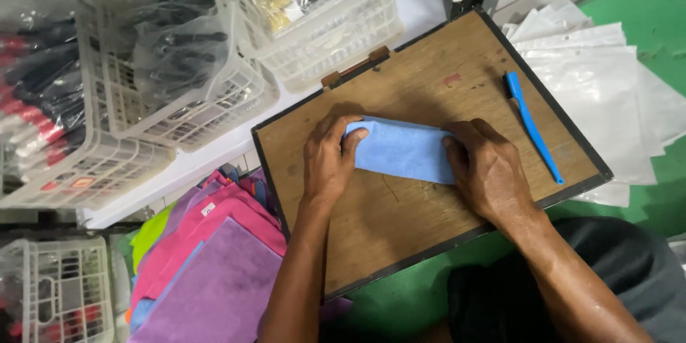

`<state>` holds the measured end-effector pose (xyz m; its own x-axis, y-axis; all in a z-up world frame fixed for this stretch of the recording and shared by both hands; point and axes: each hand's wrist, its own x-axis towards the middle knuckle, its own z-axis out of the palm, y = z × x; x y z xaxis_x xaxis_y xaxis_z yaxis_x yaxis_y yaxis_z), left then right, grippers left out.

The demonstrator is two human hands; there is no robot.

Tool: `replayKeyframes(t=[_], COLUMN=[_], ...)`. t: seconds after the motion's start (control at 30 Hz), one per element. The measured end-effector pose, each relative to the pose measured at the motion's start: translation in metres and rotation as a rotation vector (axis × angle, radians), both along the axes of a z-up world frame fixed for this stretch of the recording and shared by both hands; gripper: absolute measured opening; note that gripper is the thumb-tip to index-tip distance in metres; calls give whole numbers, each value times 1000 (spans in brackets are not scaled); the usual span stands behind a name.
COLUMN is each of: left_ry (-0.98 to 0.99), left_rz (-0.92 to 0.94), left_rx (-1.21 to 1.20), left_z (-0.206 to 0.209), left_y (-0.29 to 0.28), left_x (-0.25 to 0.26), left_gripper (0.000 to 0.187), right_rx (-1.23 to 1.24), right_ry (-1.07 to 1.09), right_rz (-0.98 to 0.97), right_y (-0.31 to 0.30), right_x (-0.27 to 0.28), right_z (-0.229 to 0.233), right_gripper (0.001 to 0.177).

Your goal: Cleaning microfiber cloths with a brush on a wooden board and then folding them into a rectangular shape.

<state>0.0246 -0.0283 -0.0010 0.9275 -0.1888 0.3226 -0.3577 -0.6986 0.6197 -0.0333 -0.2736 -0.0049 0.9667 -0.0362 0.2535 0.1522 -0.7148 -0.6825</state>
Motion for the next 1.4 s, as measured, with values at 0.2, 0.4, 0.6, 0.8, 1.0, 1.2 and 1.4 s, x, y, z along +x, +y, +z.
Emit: replayKeyframes(t=[0.2, 0.4, 0.6, 0.8, 1.0, 1.2, 1.4], left_ry=[-131, -65, 190, 337, 43, -102, -232], left_rz=[19, -138, -269, -20, 74, 66, 104], left_rx=[241, 382, 428, 253, 361, 539, 580], left_z=[-17, 11, 29, 18, -3, -30, -23], left_y=[-5, -12, 5, 1, -21, -14, -14], left_x=[10, 15, 9, -49, -57, -48, -49], left_gripper=[28, 32, 27, 28, 30, 31, 27], right_rx=[-68, -277, -43, 232, -304, -373, -295], right_ry=[56, -105, 21, 115, -314, -332, -192], right_rz=[-41, -37, 123, 157, -6, 270, 295], right_y=[-4, -5, -16, -16, 3, 30, 12], right_x=[3, 6, 0, -3, -15, -19, -10], right_z=[-9, -11, 6, 13, 4, -22, -26], right_gripper=[23, 20, 17, 9, 24, 79, 109])
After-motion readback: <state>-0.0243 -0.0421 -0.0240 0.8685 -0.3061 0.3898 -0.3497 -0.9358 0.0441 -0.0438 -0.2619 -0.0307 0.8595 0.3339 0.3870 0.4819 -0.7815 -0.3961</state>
